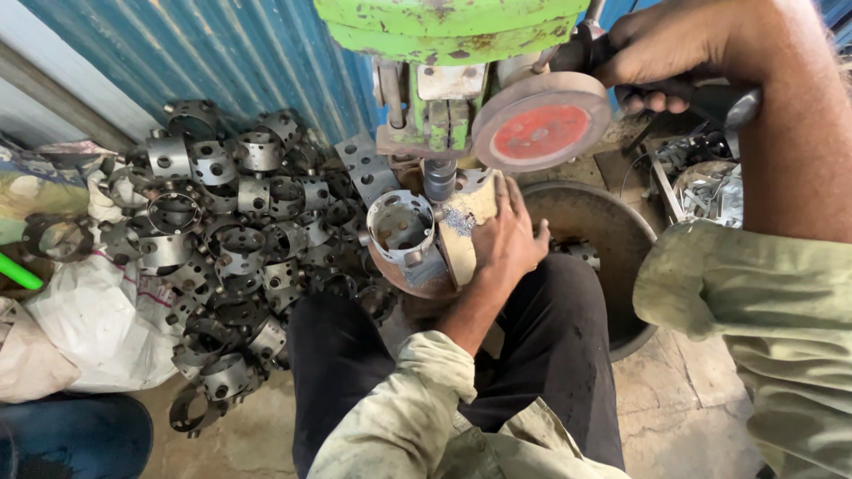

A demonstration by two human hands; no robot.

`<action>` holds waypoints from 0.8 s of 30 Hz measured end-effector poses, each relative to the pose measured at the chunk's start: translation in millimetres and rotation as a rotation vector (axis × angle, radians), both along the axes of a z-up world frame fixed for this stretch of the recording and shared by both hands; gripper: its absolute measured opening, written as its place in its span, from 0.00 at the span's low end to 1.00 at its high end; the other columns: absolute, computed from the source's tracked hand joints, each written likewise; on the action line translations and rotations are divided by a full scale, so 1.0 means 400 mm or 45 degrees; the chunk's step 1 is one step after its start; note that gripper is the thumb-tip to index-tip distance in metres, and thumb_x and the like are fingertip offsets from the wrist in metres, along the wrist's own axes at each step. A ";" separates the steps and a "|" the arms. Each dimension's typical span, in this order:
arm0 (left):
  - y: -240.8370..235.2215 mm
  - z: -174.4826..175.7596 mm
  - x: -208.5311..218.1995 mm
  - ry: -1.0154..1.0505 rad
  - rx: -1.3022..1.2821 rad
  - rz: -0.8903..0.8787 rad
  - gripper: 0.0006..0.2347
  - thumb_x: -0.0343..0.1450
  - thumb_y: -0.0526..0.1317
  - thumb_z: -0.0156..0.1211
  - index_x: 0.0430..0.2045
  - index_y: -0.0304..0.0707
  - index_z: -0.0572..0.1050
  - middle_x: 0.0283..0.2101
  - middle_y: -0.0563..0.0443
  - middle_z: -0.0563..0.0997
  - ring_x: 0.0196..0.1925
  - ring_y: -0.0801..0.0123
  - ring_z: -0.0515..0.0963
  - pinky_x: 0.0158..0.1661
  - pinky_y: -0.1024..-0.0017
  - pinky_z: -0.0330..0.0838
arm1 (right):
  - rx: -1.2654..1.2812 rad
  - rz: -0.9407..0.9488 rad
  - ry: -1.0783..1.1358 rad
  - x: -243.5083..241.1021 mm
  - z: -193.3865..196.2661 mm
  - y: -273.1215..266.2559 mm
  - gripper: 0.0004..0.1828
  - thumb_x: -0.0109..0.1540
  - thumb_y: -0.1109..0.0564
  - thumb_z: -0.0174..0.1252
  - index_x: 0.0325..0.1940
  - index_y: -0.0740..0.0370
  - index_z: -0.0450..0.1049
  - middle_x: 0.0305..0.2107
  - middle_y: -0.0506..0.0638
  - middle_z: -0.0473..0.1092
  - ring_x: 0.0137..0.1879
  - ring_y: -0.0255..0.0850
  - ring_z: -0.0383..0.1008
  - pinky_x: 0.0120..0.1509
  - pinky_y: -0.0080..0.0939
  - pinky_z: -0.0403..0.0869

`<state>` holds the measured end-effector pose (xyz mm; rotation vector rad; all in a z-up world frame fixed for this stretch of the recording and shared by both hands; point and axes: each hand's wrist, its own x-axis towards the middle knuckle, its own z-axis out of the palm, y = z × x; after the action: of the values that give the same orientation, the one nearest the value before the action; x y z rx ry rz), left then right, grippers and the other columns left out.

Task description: The person places a cylindrical metal piece onto a wooden support and lowers the lever of a drill press to drill into it, handling various components throughout.

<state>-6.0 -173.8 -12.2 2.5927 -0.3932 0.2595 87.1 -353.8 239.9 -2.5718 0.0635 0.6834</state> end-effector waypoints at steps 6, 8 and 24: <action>0.164 0.004 -0.189 -0.221 -0.383 -0.185 0.12 0.70 0.50 0.63 0.41 0.46 0.79 0.38 0.47 0.85 0.36 0.52 0.86 0.37 0.56 0.80 | -0.070 -0.037 0.021 0.001 0.009 0.014 0.13 0.59 0.54 0.57 0.36 0.69 0.74 0.20 0.54 0.70 0.21 0.43 0.66 0.25 0.44 0.68; 0.295 0.022 -0.176 -0.358 -0.329 -0.120 0.16 0.66 0.47 0.65 0.44 0.43 0.78 0.46 0.45 0.83 0.46 0.52 0.84 0.50 0.54 0.76 | -0.012 -0.060 0.011 0.000 0.003 0.005 0.13 0.59 0.54 0.58 0.36 0.69 0.75 0.20 0.53 0.70 0.21 0.42 0.66 0.25 0.44 0.67; 0.478 0.208 -0.050 0.587 0.354 0.265 0.51 0.59 0.64 0.70 0.76 0.51 0.48 0.74 0.43 0.57 0.64 0.42 0.72 0.58 0.51 0.73 | -0.031 -0.090 0.032 -0.019 0.032 0.042 0.15 0.61 0.54 0.58 0.39 0.73 0.77 0.21 0.52 0.68 0.22 0.40 0.64 0.26 0.42 0.68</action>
<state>-26.2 17.4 71.1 2.8548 0.0088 -0.3456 79.5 -336.9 252.8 -2.5714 0.1713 0.6921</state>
